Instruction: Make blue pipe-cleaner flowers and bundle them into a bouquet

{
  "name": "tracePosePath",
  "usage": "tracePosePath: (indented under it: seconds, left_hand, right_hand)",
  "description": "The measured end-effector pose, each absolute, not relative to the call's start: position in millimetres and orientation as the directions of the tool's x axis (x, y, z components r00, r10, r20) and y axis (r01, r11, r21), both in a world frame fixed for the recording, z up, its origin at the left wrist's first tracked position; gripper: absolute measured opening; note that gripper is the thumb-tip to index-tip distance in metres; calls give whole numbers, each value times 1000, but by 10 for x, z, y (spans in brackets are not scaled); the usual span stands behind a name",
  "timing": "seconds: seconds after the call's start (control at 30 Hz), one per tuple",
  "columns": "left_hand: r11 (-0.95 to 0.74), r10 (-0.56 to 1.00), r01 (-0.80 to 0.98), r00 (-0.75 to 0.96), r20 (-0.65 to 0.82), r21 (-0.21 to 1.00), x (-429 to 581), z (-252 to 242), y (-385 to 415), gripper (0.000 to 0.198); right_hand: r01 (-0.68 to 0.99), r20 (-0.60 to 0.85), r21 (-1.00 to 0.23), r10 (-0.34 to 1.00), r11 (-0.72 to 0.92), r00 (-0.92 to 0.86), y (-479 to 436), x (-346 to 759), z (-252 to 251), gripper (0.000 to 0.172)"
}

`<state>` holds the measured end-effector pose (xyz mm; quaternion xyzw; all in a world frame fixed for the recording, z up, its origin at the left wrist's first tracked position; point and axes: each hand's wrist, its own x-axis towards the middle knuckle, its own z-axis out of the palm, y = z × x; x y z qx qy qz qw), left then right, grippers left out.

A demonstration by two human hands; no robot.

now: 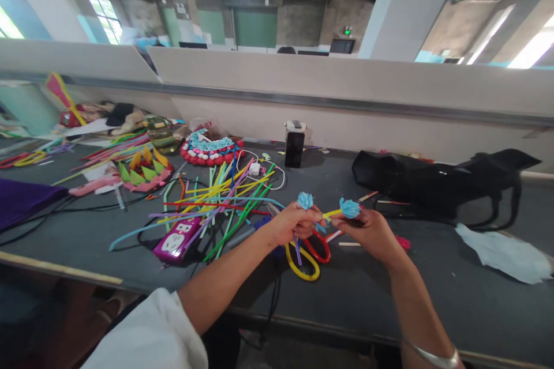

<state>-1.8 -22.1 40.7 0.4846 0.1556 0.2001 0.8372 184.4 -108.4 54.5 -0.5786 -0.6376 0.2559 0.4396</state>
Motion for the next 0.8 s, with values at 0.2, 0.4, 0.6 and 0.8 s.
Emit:
tracePosePath:
  seconds: [0.2, 0.4, 0.6, 0.8]
  left_hand:
    - [342, 584, -198, 811, -43, 919, -21, 387, -162, 25]
    - [134, 729, -157, 684, 10, 978, 27, 359, -170, 39]
    - [131, 784, -191, 621, 16, 973, 67, 333, -178, 39]
    - [336, 731, -293, 680, -52, 895, 50, 339, -172, 29]
  right_hand:
    - [591, 270, -779, 963, 209, 16, -1080, 1854, 566, 15]
    - [597, 262, -778, 965, 196, 25, -1087, 1871, 560, 17]
    - [591, 265, -779, 964, 210, 6, -1083, 1861, 548, 16]
    - [588, 266, -778, 964, 223, -15, -1090, 1827, 596, 15]
